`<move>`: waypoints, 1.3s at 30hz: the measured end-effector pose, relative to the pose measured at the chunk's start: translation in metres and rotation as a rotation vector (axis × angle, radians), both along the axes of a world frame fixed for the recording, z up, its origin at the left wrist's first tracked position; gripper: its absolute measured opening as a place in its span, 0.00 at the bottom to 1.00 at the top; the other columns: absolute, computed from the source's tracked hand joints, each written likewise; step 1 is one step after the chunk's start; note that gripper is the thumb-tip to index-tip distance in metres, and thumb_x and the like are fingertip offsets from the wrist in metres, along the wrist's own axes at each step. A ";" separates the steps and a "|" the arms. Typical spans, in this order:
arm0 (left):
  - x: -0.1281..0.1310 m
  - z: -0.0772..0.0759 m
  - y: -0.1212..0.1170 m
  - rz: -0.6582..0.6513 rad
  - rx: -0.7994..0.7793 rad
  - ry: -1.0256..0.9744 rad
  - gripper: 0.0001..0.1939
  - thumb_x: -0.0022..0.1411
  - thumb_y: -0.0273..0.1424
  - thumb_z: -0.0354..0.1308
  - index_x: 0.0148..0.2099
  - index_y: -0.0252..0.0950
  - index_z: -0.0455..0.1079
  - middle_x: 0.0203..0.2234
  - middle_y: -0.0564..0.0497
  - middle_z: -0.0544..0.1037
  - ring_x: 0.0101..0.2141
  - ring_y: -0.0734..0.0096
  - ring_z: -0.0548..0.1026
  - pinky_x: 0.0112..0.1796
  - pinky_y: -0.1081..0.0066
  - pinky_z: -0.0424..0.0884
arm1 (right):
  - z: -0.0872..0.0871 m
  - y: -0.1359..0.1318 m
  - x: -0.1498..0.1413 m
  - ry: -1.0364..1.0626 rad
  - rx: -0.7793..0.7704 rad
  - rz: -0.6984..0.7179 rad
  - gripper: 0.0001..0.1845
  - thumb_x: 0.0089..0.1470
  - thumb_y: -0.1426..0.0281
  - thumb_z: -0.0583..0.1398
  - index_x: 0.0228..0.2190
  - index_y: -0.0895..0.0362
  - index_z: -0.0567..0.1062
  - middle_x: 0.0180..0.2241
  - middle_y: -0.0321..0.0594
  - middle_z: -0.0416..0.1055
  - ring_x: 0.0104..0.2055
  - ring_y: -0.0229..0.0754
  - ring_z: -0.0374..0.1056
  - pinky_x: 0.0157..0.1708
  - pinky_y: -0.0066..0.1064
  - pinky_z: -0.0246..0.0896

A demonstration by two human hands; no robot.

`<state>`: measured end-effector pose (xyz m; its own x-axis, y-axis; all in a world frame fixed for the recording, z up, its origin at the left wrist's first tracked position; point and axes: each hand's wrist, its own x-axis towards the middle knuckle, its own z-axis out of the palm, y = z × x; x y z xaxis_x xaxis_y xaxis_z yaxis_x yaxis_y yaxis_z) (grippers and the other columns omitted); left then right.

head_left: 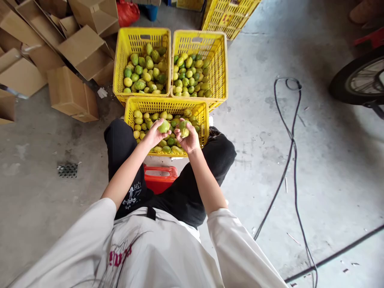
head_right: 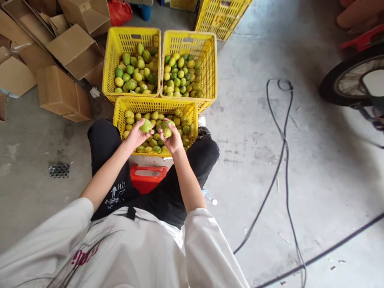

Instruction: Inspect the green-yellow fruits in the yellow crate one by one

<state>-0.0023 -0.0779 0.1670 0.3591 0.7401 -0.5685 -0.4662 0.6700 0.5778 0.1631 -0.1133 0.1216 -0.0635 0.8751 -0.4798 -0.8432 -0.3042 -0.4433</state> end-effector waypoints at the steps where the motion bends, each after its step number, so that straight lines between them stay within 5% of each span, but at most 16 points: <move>1: 0.000 -0.002 -0.001 -0.017 0.008 -0.001 0.14 0.74 0.38 0.64 0.37 0.37 0.67 0.27 0.53 0.75 0.21 0.80 0.71 0.21 0.79 0.64 | -0.002 -0.001 -0.002 -0.008 -0.005 0.023 0.14 0.59 0.65 0.71 0.44 0.50 0.74 0.34 0.31 0.77 0.29 0.34 0.73 0.24 0.19 0.71; 4: 0.002 -0.011 -0.004 -0.051 0.009 0.002 0.15 0.75 0.38 0.62 0.36 0.37 0.68 0.25 0.53 0.74 0.19 0.80 0.68 0.19 0.78 0.61 | -0.008 -0.003 -0.010 -0.065 0.013 0.082 0.18 0.55 0.69 0.73 0.41 0.50 0.72 0.32 0.29 0.76 0.24 0.32 0.68 0.18 0.19 0.62; 11: 0.007 -0.023 -0.003 -0.068 -0.019 0.099 0.09 0.72 0.31 0.61 0.38 0.33 0.76 0.26 0.51 0.77 0.21 0.78 0.75 0.21 0.80 0.67 | -0.014 0.000 -0.016 -0.136 0.035 0.085 0.20 0.55 0.68 0.73 0.43 0.49 0.70 0.33 0.30 0.76 0.28 0.37 0.72 0.24 0.24 0.67; 16: 0.004 -0.014 0.001 -0.013 -0.068 0.043 0.13 0.74 0.36 0.61 0.35 0.35 0.73 0.25 0.50 0.78 0.20 0.77 0.74 0.19 0.80 0.63 | -0.010 0.003 -0.007 -0.065 0.043 0.071 0.16 0.58 0.56 0.65 0.43 0.50 0.72 0.36 0.40 0.79 0.43 0.52 0.80 0.35 0.40 0.80; 20: -0.001 -0.004 0.005 0.065 -0.062 -0.032 0.17 0.78 0.36 0.49 0.39 0.35 0.74 0.30 0.47 0.81 0.28 0.72 0.80 0.30 0.77 0.77 | -0.003 0.003 -0.002 -0.015 0.089 0.011 0.17 0.53 0.60 0.63 0.45 0.50 0.73 0.42 0.43 0.81 0.52 0.57 0.79 0.45 0.50 0.82; 25: 0.000 -0.008 0.001 0.018 0.013 -0.036 0.06 0.75 0.33 0.62 0.44 0.35 0.75 0.36 0.48 0.84 0.31 0.73 0.84 0.27 0.81 0.73 | 0.000 0.001 0.001 -0.035 0.032 -0.001 0.15 0.60 0.58 0.65 0.45 0.52 0.76 0.36 0.39 0.80 0.37 0.46 0.79 0.35 0.36 0.82; 28: 0.004 -0.017 -0.006 -0.083 0.048 0.002 0.12 0.68 0.34 0.72 0.41 0.36 0.72 0.32 0.50 0.82 0.27 0.74 0.82 0.23 0.81 0.68 | -0.005 -0.001 -0.001 -0.096 -0.024 0.042 0.15 0.58 0.59 0.70 0.43 0.52 0.76 0.33 0.34 0.78 0.29 0.39 0.75 0.27 0.26 0.77; 32: 0.006 -0.024 -0.010 -0.121 0.025 0.039 0.16 0.64 0.35 0.75 0.39 0.36 0.70 0.24 0.55 0.76 0.23 0.77 0.77 0.23 0.81 0.65 | -0.014 -0.004 -0.010 -0.144 -0.063 0.110 0.17 0.54 0.62 0.73 0.41 0.52 0.75 0.31 0.33 0.77 0.30 0.42 0.78 0.25 0.28 0.77; 39: 0.004 -0.029 -0.005 -0.105 -0.018 0.092 0.10 0.67 0.34 0.69 0.38 0.34 0.74 0.25 0.52 0.76 0.20 0.78 0.74 0.21 0.80 0.62 | -0.015 -0.002 -0.014 -0.165 -0.084 0.122 0.17 0.55 0.59 0.73 0.41 0.51 0.75 0.33 0.35 0.78 0.36 0.45 0.81 0.31 0.32 0.82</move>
